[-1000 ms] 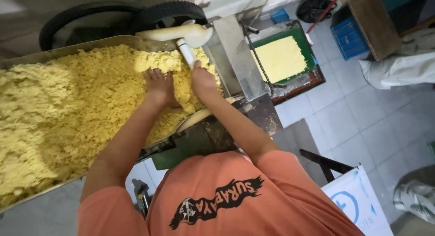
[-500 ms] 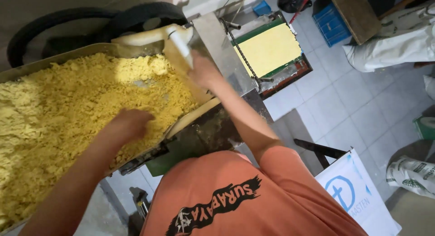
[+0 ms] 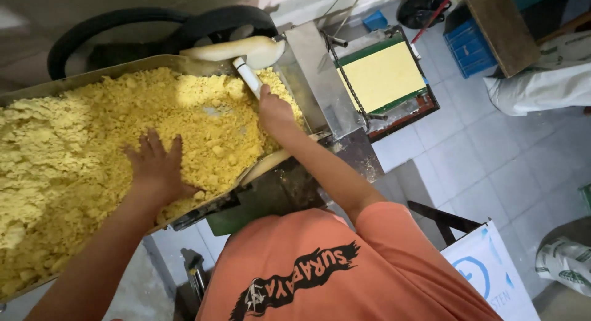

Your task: Manually feeding and spreading yellow food material into a processing machine's intake tray.

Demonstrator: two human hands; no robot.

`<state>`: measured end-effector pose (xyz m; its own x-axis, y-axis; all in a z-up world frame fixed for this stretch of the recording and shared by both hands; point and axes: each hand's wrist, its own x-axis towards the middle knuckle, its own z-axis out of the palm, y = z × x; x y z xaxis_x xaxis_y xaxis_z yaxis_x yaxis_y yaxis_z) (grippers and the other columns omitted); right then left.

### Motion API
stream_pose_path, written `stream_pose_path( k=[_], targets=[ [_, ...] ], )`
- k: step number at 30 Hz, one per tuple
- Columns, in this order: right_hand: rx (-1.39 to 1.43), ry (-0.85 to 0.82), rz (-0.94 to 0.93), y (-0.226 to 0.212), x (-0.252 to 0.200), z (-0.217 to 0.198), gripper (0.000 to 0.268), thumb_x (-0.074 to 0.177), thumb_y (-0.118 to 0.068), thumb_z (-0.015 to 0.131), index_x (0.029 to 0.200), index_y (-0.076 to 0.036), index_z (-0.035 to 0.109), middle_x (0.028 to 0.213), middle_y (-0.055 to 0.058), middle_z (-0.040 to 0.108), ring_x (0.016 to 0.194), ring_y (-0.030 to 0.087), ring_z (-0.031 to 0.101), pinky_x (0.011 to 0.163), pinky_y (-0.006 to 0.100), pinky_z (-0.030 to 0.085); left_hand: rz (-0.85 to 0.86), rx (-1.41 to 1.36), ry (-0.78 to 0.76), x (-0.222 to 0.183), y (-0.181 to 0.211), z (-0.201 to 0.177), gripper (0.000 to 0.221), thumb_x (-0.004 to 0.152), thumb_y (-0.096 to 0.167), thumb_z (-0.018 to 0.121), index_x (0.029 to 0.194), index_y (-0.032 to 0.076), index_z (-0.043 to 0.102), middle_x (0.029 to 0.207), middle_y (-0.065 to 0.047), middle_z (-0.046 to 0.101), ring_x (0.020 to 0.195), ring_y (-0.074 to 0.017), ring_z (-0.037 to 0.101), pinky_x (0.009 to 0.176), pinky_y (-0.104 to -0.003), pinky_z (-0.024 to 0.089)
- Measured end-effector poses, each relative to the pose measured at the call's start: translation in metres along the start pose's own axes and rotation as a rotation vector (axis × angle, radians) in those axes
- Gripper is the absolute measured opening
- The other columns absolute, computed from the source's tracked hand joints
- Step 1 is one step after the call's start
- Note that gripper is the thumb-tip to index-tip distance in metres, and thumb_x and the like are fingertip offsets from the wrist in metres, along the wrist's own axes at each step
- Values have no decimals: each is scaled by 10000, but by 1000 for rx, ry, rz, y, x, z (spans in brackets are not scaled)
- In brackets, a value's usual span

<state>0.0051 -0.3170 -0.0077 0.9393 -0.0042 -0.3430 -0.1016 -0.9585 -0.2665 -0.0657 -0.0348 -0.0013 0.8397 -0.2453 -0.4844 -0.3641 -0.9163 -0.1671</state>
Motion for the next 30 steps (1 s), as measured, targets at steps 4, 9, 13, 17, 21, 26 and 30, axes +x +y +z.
stream_pose_path(
  k=[4, 9, 13, 17, 21, 26, 30],
  targets=[
    [308, 136, -49, 43, 9, -22, 487, 912, -79, 621, 1345, 104, 494, 1163, 350, 669, 1138, 541, 653, 941, 627, 547, -33, -29, 23, 47, 4, 35, 1568, 454, 864, 910, 1679, 171, 219, 1678, -400, 74, 1545, -570, 135, 1201, -689, 130],
    [208, 51, 29, 56, 25, -19, 537, 888, -149, 647, 1337, 68, 448, 1142, 338, 685, 1114, 494, 677, 944, 590, 557, -42, -21, 75, 66, 30, -3, 1358, 537, 772, 892, 1646, 195, 365, 1682, -394, 106, 1520, -584, 180, 1184, -665, 155],
    [215, 32, 97, 43, 21, -2, 584, 890, -72, 633, 1403, 97, 410, 1182, 368, 661, 1149, 511, 658, 964, 592, 543, 109, 114, 17, 133, 47, 16, 1222, 582, 840, 772, 1576, 181, 503, 1645, -330, 308, 1556, -501, 205, 1096, -649, 312],
    [83, 44, 47, 21, -4, -12, 739, 867, -3, 699, 1486, 142, 322, 1141, 355, 672, 1088, 468, 701, 918, 588, 576, 68, 156, -37, 122, 76, -36, 1163, 635, 896, 694, 1576, 238, 507, 1610, -197, 466, 1595, -453, 111, 1186, -677, 183],
    [243, 78, 75, 50, 12, -7, 634, 903, -68, 656, 1460, 83, 395, 1186, 356, 669, 1133, 471, 682, 964, 599, 556, 247, 22, 24, 156, 98, -9, 1131, 660, 848, 707, 1492, 96, 566, 1553, -248, 489, 1531, -475, 289, 1239, -668, 128],
    [294, 164, 86, 108, 53, -13, 696, 876, -178, 701, 1477, 53, 434, 1212, 395, 632, 1189, 520, 626, 974, 605, 536, 405, -88, 111, 208, 125, 89, 785, 786, 571, 781, 1431, 153, 619, 1493, -196, 514, 1457, -406, 425, 1191, -668, 267],
    [276, 141, 33, 70, 15, -38, 632, 884, -173, 698, 1434, 57, 488, 1210, 378, 638, 1186, 521, 627, 965, 596, 536, 537, -150, -66, 142, 96, 50, 516, 941, 375, 655, 1453, 328, 614, 1593, -50, 498, 1474, -317, 456, 1203, -719, 277]
  ],
)
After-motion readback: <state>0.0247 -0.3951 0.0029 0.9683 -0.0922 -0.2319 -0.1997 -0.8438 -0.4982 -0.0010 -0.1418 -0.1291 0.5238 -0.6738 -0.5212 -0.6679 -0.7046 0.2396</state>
